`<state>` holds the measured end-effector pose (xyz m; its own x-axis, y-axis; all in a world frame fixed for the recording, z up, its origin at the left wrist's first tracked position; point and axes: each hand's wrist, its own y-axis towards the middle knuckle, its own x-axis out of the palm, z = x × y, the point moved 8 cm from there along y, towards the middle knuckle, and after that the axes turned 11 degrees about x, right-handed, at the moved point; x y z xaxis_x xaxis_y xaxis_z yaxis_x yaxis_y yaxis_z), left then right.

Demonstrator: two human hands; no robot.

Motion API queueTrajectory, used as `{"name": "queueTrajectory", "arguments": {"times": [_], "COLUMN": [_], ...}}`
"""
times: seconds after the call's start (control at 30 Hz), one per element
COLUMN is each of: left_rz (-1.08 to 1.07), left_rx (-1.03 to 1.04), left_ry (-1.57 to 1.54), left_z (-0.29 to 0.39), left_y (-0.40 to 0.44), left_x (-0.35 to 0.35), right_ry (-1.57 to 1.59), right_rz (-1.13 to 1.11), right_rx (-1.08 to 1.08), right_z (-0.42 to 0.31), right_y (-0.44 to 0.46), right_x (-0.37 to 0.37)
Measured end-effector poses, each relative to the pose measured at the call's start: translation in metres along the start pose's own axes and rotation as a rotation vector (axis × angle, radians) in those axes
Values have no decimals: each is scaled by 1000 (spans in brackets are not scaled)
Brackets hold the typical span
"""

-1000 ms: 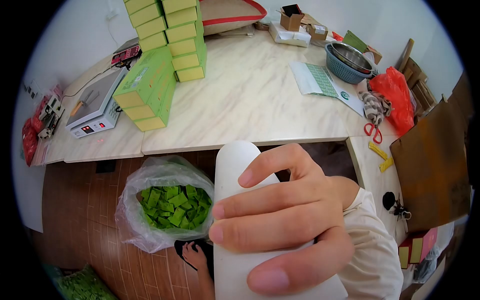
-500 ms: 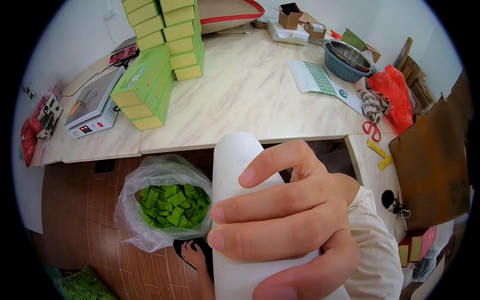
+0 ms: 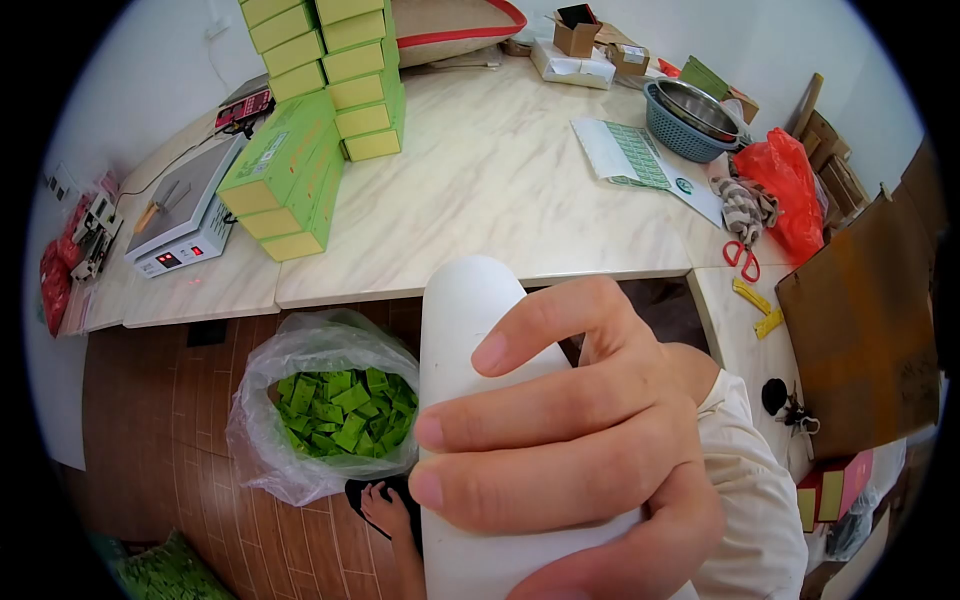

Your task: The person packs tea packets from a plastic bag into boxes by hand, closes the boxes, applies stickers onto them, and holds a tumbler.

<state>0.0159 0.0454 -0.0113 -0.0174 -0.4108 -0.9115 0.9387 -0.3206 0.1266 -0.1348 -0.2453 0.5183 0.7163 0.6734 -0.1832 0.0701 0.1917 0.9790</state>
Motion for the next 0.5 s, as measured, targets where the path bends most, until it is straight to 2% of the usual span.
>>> {"name": "queueTrajectory", "arguments": {"times": [0.5], "left_rz": [28], "left_rx": [36], "left_ry": [25], "left_z": [-8], "left_y": [-2], "left_x": [8], "right_ry": [13], "right_rz": [-12], "right_rx": [107], "right_z": [3], "right_y": [1], "right_x": [-2]}}
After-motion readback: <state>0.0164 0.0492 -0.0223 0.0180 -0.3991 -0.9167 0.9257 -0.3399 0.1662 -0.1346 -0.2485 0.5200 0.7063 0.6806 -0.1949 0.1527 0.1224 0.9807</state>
